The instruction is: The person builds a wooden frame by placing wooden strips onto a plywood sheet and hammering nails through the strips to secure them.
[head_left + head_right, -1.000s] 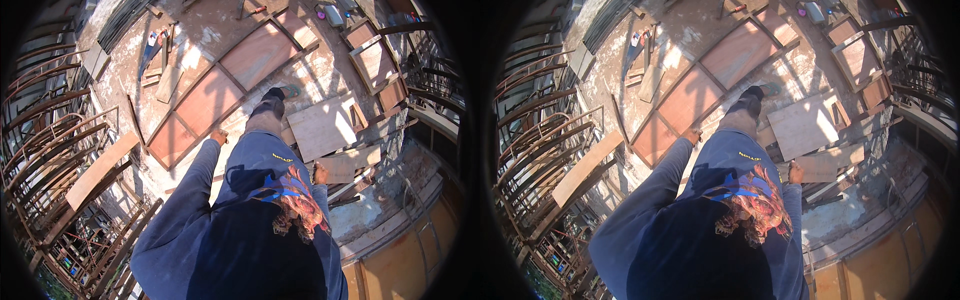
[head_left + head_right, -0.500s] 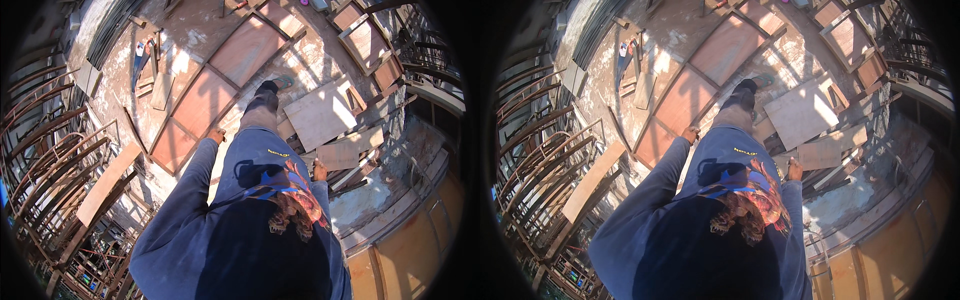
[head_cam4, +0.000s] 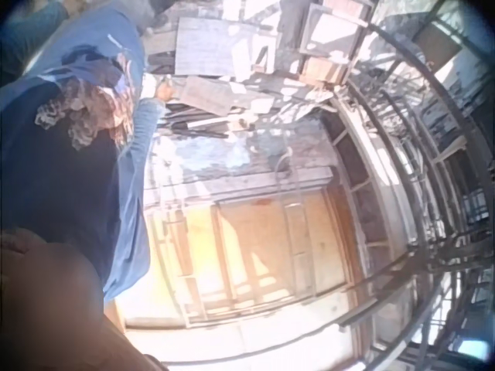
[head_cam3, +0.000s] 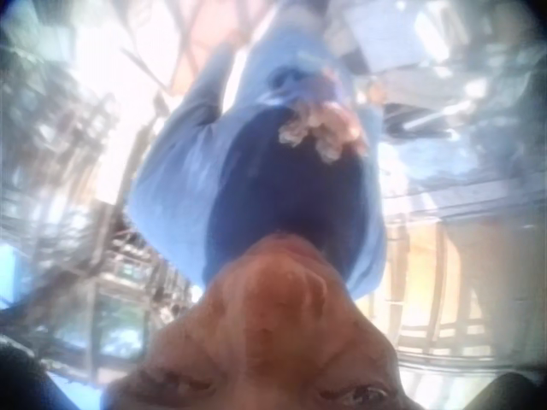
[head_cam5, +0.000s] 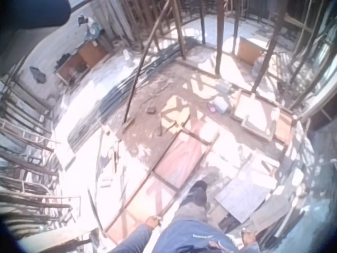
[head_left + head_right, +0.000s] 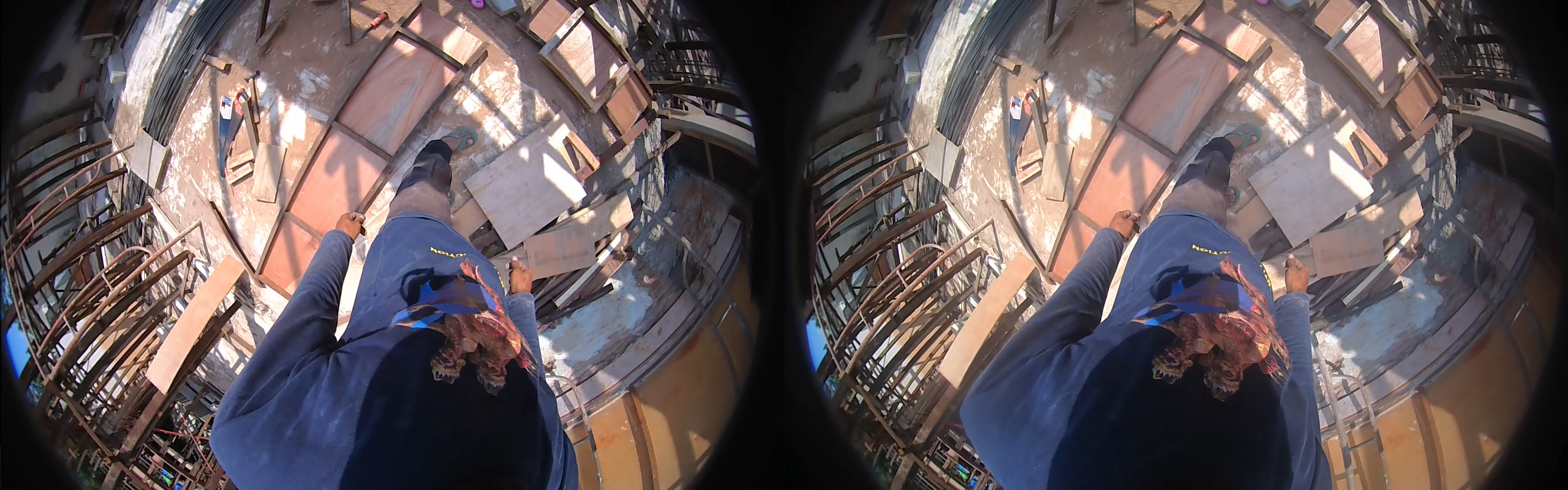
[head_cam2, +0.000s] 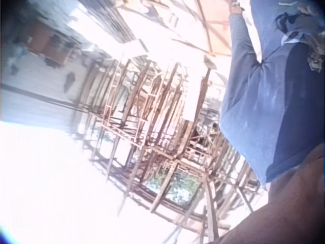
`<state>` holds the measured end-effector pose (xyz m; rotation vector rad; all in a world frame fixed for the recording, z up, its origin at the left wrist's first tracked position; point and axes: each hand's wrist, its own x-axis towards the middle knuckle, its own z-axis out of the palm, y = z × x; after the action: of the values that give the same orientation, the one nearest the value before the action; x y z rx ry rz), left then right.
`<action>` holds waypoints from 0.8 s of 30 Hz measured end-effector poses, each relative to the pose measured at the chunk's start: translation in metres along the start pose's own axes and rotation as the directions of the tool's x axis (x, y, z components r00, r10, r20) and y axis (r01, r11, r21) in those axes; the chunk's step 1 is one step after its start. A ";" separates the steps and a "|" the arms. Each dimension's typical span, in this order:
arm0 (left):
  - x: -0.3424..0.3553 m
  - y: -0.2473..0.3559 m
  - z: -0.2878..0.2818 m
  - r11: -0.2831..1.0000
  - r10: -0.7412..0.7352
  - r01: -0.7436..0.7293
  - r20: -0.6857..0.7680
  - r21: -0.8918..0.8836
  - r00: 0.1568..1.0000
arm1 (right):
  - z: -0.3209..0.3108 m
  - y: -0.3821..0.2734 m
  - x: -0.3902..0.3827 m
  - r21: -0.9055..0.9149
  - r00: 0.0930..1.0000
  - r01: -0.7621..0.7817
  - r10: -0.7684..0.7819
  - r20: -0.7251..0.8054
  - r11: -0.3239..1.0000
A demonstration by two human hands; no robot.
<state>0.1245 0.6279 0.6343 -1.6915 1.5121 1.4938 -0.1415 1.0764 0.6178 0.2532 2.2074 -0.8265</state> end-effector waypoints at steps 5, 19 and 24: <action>0.015 0.021 -0.014 0.986 0.033 -0.037 0.026 0.163 0.999 | 0.007 -0.005 -0.001 0.035 0.997 0.011 -0.008 -0.083 0.999; 0.128 0.297 -0.071 0.666 0.326 -0.470 0.341 0.579 0.882 | 0.078 -0.008 -0.045 0.323 0.930 -0.244 0.316 -0.190 0.914; 0.157 0.445 -0.073 0.437 0.476 -0.563 0.350 0.702 0.807 | 0.116 0.002 -0.093 0.308 0.934 -0.243 0.307 -0.181 0.920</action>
<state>-0.2675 0.3563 0.6658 -0.6095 2.3032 0.8332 -0.0077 1.0109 0.6245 0.8185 2.1840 -0.9887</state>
